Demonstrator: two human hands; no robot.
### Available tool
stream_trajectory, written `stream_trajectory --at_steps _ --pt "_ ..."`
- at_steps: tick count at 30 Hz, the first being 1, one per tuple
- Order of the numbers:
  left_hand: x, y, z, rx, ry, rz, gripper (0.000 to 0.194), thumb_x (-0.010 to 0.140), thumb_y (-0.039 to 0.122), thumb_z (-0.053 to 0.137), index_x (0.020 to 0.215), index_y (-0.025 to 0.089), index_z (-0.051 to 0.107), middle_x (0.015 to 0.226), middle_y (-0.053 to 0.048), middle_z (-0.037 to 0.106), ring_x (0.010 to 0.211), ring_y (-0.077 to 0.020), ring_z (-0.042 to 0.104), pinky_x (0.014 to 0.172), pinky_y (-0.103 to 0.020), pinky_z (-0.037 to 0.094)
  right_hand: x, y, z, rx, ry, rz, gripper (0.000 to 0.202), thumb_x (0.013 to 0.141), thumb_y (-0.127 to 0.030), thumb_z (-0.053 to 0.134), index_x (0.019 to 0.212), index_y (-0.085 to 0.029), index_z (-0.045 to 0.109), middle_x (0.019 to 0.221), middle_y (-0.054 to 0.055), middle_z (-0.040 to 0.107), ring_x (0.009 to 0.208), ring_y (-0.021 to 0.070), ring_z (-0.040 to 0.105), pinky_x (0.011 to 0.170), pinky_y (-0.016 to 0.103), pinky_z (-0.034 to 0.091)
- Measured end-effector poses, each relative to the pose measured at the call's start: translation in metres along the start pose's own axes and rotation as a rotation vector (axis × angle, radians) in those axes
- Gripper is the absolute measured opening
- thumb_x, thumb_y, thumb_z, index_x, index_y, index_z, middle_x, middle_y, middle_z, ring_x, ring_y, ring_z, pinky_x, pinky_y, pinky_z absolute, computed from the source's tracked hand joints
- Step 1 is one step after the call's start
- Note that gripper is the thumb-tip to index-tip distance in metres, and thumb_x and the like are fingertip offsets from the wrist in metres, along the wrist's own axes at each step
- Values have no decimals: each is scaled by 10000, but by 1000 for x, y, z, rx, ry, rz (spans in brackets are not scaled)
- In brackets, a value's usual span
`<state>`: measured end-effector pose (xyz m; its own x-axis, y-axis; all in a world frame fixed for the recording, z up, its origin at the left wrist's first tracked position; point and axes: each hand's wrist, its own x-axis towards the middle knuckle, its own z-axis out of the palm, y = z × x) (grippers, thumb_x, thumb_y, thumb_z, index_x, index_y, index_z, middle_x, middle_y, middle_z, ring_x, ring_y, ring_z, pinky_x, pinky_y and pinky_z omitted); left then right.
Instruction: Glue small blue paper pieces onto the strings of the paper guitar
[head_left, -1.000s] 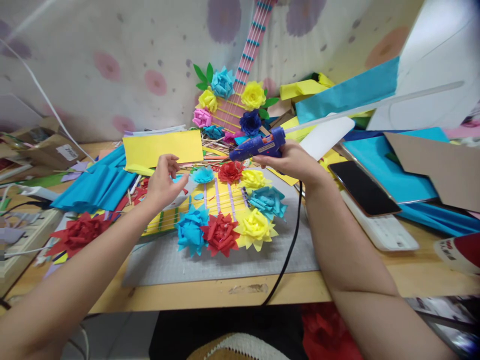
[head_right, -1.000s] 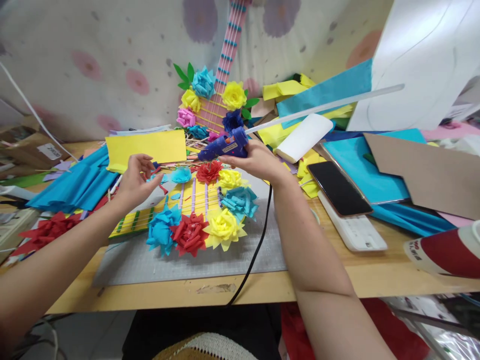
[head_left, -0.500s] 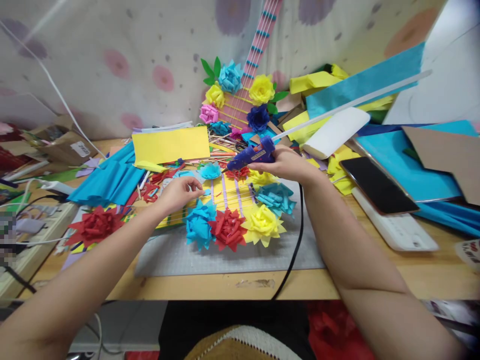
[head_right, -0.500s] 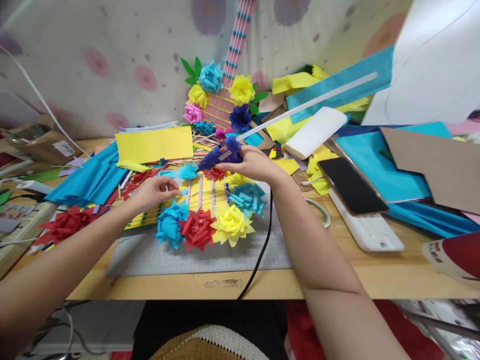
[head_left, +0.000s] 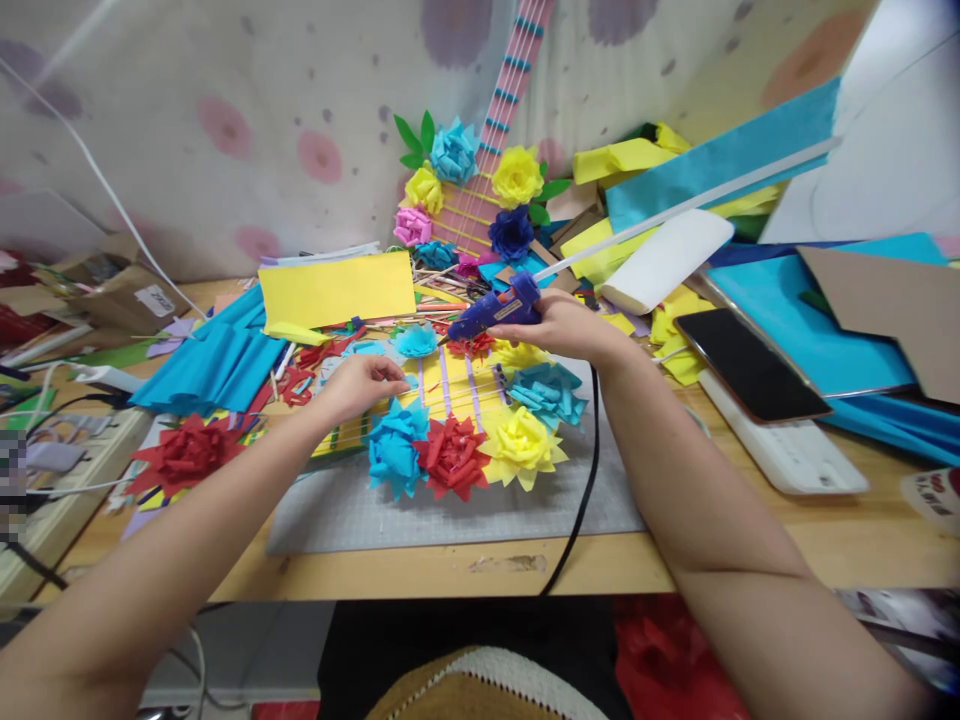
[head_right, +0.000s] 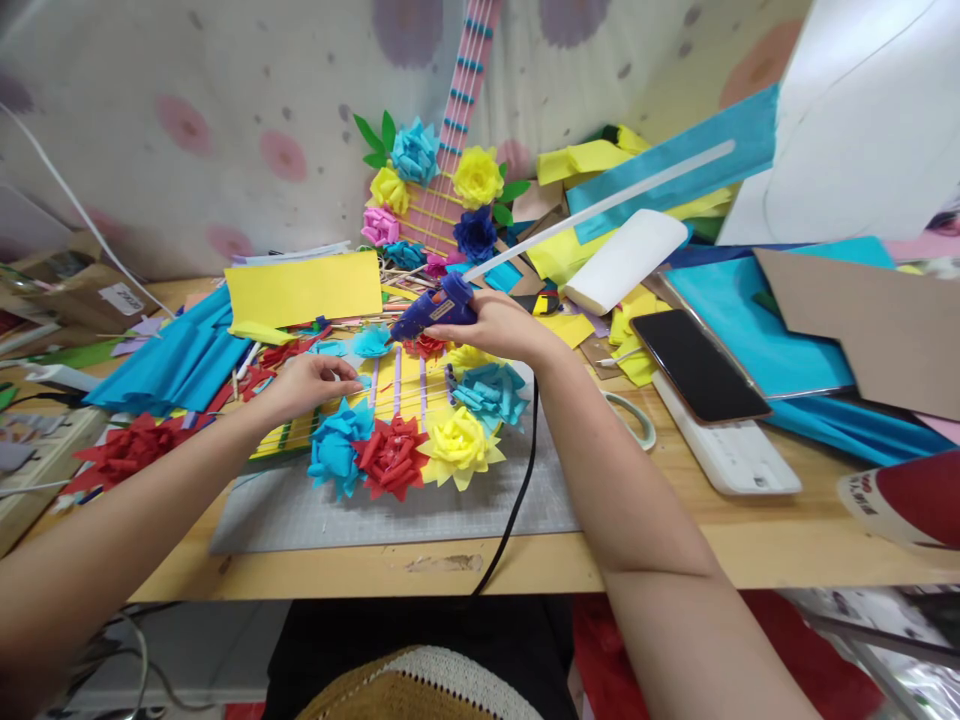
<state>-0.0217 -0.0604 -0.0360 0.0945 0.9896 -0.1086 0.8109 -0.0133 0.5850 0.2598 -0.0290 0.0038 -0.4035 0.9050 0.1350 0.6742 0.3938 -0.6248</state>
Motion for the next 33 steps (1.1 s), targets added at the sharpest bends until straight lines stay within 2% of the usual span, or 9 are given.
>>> stream_trajectory --at_steps 7,10,13,18,25,30,33 --pt "-2 1 -6 -92 61 -27 271 569 420 708 664 169 678 590 2 614 544 -114 490 509 -234 348 1 2 2 16 -3 1 476 681 -608 590 834 -166 678 764 48 604 833 216 555 727 307 418" --pt "-5 6 -9 -203 93 -91 294 558 424 707 675 159 663 579 2 602 532 -108 488 499 -229 344 1 0 3 24 -6 -12 484 688 -607 584 844 -161 686 784 52 624 843 214 562 736 305 425" --pt "-10 18 -11 -291 42 -163 287 560 418 705 680 161 663 540 9 576 491 -93 454 465 -222 317 -1 -4 3 51 -27 -54 472 707 -584 583 899 -168 696 837 50 657 878 212 574 771 306 430" --pt "-11 33 -11 -303 -69 -182 220 581 376 681 588 156 670 522 -5 546 476 -75 392 425 -215 242 -2 -8 7 91 -70 -91 463 696 -574 603 909 -176 704 880 36 682 876 206 593 769 292 439" --pt "-1 32 -5 -371 -138 -233 234 563 376 680 611 147 683 570 -17 558 479 -66 372 418 -212 189 -2 -7 10 36 -49 -75 499 675 -580 622 940 -163 693 848 44 664 871 210 577 746 277 430" --pt "-2 37 -5 -446 -165 -271 225 549 353 692 587 133 667 474 18 449 434 -47 300 401 -213 134 0 -7 10 -2 -81 -80 490 695 -584 602 952 -175 683 881 55 653 884 219 570 757 289 421" --pt "-2 38 -6 -458 -178 -271 227 543 352 695 579 131 658 474 14 458 425 -44 290 393 -212 128 1 -7 11 -28 -82 -77 487 700 -582 598 945 -169 678 884 63 649 881 226 569 757 299 419"
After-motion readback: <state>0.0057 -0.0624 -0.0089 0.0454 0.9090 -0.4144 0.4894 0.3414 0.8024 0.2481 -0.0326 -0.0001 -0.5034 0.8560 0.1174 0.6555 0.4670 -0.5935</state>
